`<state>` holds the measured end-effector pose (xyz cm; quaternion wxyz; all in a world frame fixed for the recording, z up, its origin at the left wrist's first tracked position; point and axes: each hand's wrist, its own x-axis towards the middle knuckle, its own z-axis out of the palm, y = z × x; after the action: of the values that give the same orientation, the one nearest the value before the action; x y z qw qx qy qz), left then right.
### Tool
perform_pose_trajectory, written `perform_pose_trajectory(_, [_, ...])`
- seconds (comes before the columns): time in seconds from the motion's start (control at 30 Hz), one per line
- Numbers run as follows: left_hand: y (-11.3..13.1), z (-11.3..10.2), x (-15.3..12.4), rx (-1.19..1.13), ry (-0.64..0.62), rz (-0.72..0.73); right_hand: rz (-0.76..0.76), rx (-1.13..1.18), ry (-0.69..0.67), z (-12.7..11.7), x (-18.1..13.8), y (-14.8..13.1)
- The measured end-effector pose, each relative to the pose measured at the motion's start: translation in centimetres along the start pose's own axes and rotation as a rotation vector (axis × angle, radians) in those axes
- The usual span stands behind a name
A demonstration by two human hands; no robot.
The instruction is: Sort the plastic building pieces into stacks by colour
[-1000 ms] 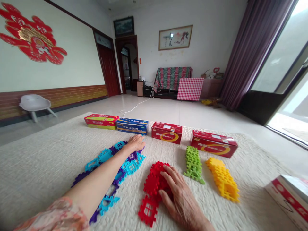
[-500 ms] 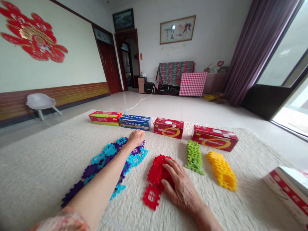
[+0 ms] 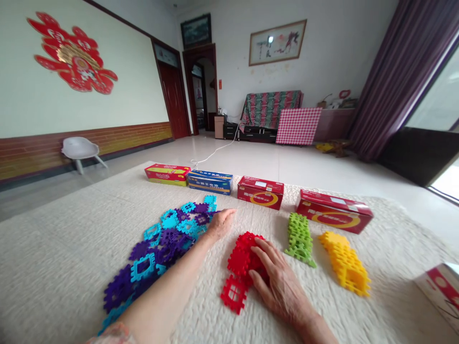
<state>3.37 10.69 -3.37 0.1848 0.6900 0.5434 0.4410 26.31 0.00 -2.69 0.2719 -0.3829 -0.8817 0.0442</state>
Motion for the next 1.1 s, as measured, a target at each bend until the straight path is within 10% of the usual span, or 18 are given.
perform_pose_trajectory(0.27, [1.3, 0.1, 0.8, -0.058, 0.059, -0.12, 0.008, 0.014, 0.01, -0.1, -0.1, -0.2])
perform_pose_trajectory(0.53, [2.8, 4.9, 0.8, -0.414, -0.17, -0.169, 0.0, 0.088, -0.006, -0.7, -0.5, -0.5])
perform_pose_trajectory(1.1, [3.5, 3.6, 0.3, -0.494, -0.539, -0.07, 0.106, 0.242, -0.011, -1.7, -0.1, -1.6])
